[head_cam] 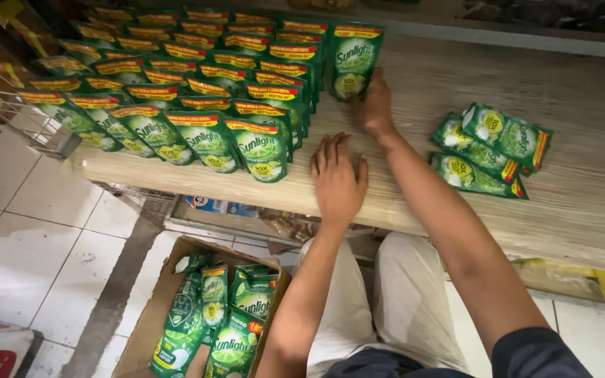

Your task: The person takes dish soap packets from a cardboard box and arranges them in rows on a retail shelf.

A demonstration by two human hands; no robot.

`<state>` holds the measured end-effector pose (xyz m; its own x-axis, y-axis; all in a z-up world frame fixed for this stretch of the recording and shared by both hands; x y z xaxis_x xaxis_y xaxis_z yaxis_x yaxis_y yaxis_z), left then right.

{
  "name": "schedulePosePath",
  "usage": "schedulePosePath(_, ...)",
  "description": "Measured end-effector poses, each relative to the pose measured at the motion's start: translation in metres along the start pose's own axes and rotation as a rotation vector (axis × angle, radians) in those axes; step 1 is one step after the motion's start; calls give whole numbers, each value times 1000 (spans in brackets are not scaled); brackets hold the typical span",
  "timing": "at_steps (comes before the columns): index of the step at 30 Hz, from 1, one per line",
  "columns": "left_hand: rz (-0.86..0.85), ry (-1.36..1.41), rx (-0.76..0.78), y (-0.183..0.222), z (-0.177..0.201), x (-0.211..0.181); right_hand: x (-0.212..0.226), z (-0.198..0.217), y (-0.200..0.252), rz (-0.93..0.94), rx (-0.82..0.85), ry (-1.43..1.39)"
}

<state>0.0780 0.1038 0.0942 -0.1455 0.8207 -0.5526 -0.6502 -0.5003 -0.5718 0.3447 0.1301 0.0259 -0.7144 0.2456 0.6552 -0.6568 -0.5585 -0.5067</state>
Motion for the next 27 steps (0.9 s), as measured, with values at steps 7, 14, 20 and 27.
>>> schedulePosePath(7,15,-7,49,2,-7,7,58,53,33,115,-45,-80)
schedulePosePath(14,-9,-38,68,4,-11,7,122,190,125,119,-77,189)
schedulePosePath(20,-20,-36,33,7,-10,5,104,230,194,-177,-6,508)
schedulePosePath(27,-29,123,91,21,-7,-1,157,179,232,10,37,737)
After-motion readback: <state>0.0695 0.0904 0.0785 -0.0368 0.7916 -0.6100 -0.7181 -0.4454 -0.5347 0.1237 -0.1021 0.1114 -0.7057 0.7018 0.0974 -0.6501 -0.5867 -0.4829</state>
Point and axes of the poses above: each hand's wrist, its own y-axis away from the middle knuckle, its own z-axis out of the back of the hand, x = y × z, the point moved 9 cm from there along -y, towards the middle knuckle, and after that the axes turned 7 degrees about x, right-handed, at the moved point
